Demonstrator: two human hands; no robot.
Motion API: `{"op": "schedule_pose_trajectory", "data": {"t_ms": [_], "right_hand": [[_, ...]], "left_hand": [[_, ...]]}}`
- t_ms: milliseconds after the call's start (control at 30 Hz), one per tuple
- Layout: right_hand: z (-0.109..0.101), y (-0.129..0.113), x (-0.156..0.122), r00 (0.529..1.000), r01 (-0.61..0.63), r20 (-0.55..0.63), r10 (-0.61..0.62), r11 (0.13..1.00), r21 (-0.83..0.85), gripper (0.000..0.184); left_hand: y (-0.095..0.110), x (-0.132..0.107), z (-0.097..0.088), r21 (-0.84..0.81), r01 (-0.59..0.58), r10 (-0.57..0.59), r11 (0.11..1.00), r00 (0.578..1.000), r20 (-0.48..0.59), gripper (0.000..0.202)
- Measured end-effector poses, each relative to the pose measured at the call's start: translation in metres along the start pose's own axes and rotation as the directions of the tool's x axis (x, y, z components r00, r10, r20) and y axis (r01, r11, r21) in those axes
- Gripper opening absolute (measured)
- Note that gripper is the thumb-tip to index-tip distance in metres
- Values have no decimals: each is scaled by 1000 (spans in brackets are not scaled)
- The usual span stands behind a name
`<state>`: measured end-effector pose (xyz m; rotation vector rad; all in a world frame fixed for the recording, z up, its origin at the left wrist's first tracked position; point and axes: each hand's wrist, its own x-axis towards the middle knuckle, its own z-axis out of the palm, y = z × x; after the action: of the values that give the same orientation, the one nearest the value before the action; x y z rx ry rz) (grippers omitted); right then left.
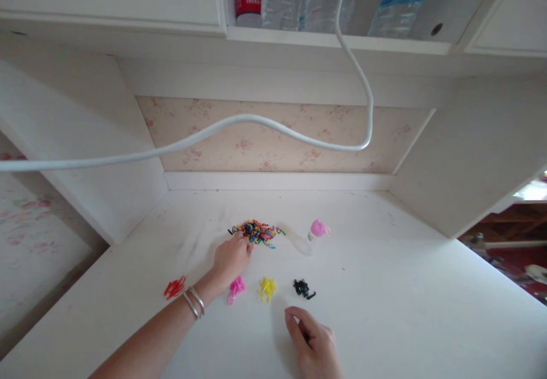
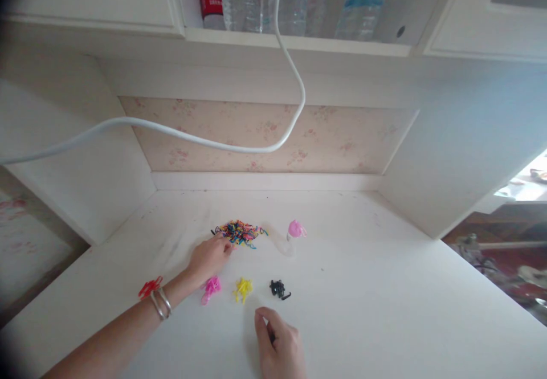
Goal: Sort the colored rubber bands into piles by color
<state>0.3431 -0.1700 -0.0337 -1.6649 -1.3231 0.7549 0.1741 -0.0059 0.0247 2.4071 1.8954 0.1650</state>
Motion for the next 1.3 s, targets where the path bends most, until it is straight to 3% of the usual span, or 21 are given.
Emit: {"op": "schedule_pose_trajectory", "data": {"t_ms": [300, 700, 1133, 1300], "right_hand": [[-6, -4, -1, 1000, 19, 2, -19, 1000, 12, 47], [-5, -4, -1, 1000, 19, -12, -19, 1000, -6, 46], [-5, -2, 0, 999, -38, 25, 38, 999, -9, 48], [-7, -4, -1, 997, -55, 51, 55, 998, -17, 48]], "left_hand": [[1, 5, -2, -5, -16, 16, 1000, 1000, 18, 26], [12, 20, 12, -60, 13, -13, 998, 1000, -2, 28], [-11, 12, -10, -148, 65, -81, 987, 991, -103, 33], [-7, -15, -20, -182, 16, -47, 983, 985, -168, 36]]}}
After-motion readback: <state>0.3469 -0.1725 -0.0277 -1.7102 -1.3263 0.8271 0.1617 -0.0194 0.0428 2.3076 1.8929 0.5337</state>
